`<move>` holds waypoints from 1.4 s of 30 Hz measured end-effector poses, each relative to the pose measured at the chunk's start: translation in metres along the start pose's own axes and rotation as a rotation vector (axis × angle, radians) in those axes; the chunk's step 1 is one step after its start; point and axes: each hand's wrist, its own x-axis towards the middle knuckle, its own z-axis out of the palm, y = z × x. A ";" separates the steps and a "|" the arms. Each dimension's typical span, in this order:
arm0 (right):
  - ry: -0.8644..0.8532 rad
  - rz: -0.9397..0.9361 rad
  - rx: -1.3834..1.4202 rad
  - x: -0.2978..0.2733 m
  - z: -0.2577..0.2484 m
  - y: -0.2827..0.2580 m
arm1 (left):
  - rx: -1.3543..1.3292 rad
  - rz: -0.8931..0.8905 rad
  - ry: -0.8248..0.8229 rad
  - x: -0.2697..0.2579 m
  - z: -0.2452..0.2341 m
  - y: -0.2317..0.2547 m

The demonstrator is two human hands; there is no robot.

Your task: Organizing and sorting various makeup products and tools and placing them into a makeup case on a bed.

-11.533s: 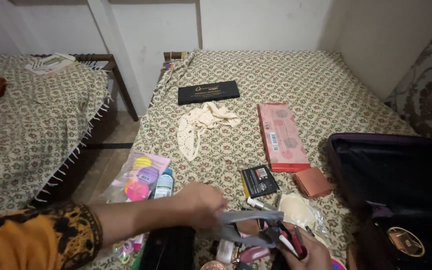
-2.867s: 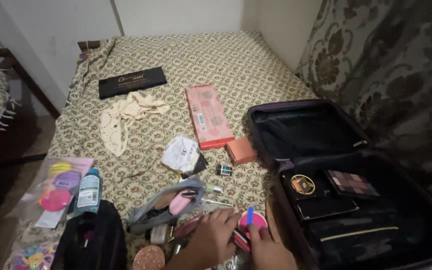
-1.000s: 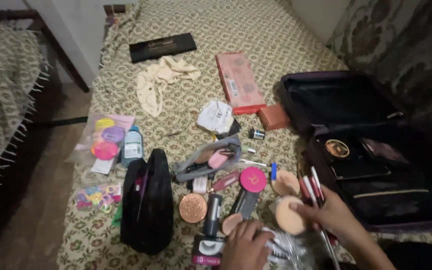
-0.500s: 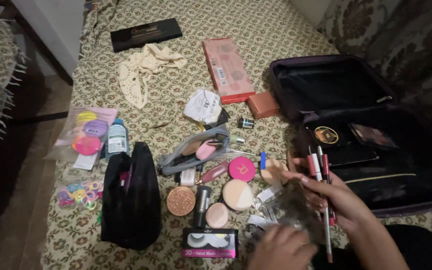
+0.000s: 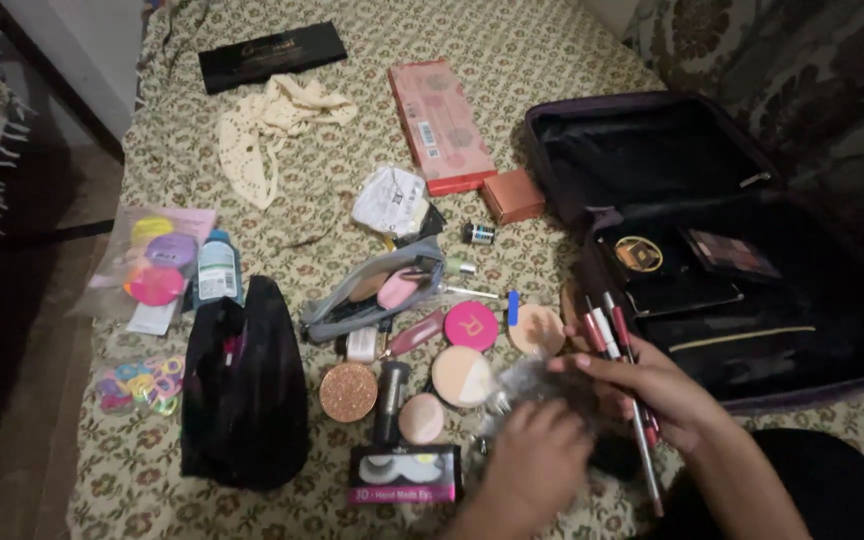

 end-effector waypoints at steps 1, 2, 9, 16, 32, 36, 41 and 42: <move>-0.002 0.009 0.001 -0.001 -0.001 0.000 | -0.003 -0.008 -0.005 0.002 -0.010 -0.004; 0.003 0.003 -0.009 -0.001 -0.001 0.001 | 0.084 -0.005 0.046 0.005 -0.020 -0.007; 0.122 0.007 -0.172 -0.005 0.013 -0.006 | 0.212 -0.181 0.243 0.012 -0.056 -0.044; 0.135 -0.020 -0.274 0.006 0.013 0.009 | 0.124 -0.226 0.276 0.014 -0.089 -0.049; 0.468 -0.348 -0.393 0.033 0.031 0.046 | -0.033 -0.529 0.191 0.031 -0.150 -0.043; 0.585 -0.335 -0.292 0.023 0.045 0.031 | 0.001 -0.553 0.265 0.021 -0.166 -0.047; 0.574 -0.417 -0.287 0.024 0.065 0.007 | 0.219 -0.693 0.150 0.009 -0.197 -0.058; 0.585 -0.458 -0.316 0.025 0.070 0.003 | 0.320 -0.761 0.073 0.008 -0.204 -0.059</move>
